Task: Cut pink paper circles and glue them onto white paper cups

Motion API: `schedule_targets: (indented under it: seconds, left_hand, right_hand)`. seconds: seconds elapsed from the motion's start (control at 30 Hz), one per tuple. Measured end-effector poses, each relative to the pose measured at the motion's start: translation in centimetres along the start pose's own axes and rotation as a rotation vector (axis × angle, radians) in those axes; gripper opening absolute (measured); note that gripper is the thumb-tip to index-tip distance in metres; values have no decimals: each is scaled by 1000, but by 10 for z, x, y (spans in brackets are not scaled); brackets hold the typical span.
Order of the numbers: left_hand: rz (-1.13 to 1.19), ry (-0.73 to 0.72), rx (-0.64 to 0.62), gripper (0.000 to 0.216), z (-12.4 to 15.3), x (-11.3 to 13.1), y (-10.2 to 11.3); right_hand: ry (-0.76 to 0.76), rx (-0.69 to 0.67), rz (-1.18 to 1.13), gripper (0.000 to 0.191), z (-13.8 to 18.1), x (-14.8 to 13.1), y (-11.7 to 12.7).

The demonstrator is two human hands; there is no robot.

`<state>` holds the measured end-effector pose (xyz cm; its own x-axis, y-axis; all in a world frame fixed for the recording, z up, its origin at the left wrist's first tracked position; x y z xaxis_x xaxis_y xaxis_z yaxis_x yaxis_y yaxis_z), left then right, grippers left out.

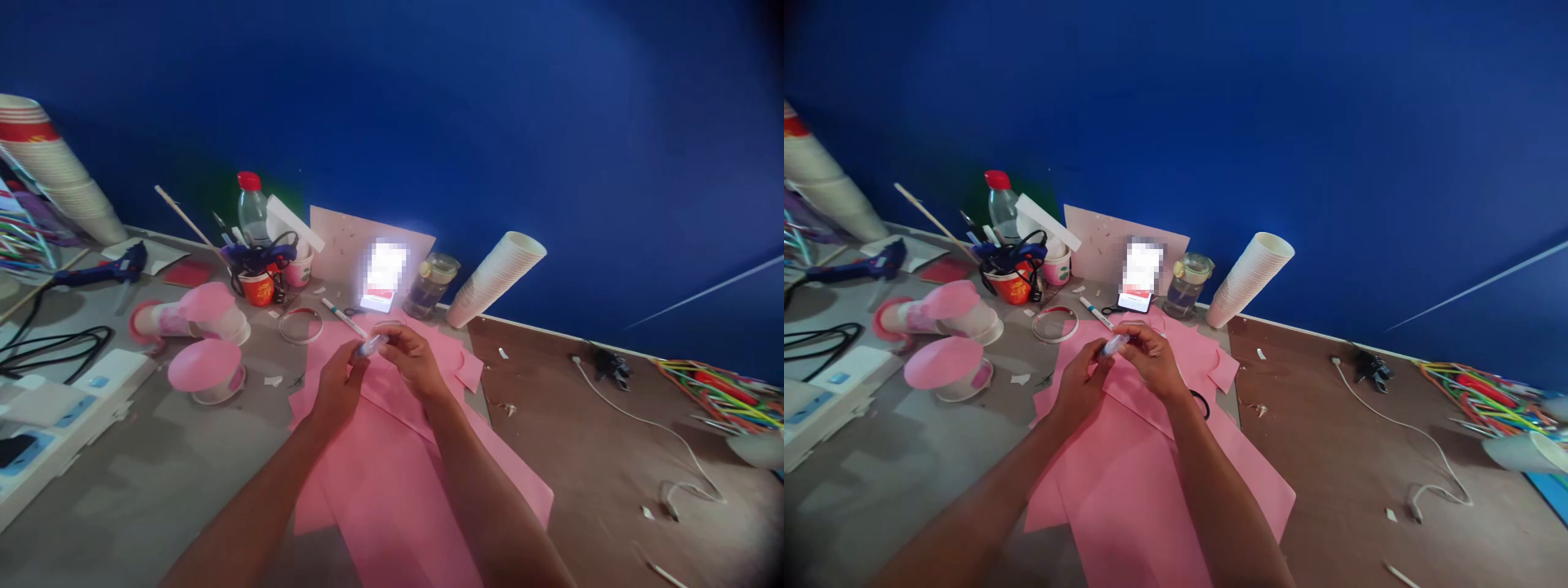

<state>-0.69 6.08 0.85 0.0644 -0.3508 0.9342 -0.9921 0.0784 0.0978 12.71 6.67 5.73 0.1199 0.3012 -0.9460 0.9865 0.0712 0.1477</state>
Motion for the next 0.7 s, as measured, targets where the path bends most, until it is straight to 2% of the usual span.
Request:
schedule_targets:
  seconds: [0.53, 0.7]
  left_hand:
    - [-127, -20, -130, 33, 4, -5, -4]
    - [-51, -8, -127, 30, 4, 1, -6]
  right_hand:
    - [-34, -71, 291, 18, -1, 0, 10]
    - [-79, -84, 196, 22, 0, 3, 3]
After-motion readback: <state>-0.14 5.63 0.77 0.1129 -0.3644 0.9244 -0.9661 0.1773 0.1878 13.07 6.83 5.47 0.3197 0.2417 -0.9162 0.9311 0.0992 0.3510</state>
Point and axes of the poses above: each hand's wrist, its own z-axis away from the middle knuckle, its own y-axis out of the back of the hand, x = y × z, the point moved 4 cm from there along -z, towards the middle knuckle, and after that the axes turned 12 degrees about z, right-handed, at the moved point
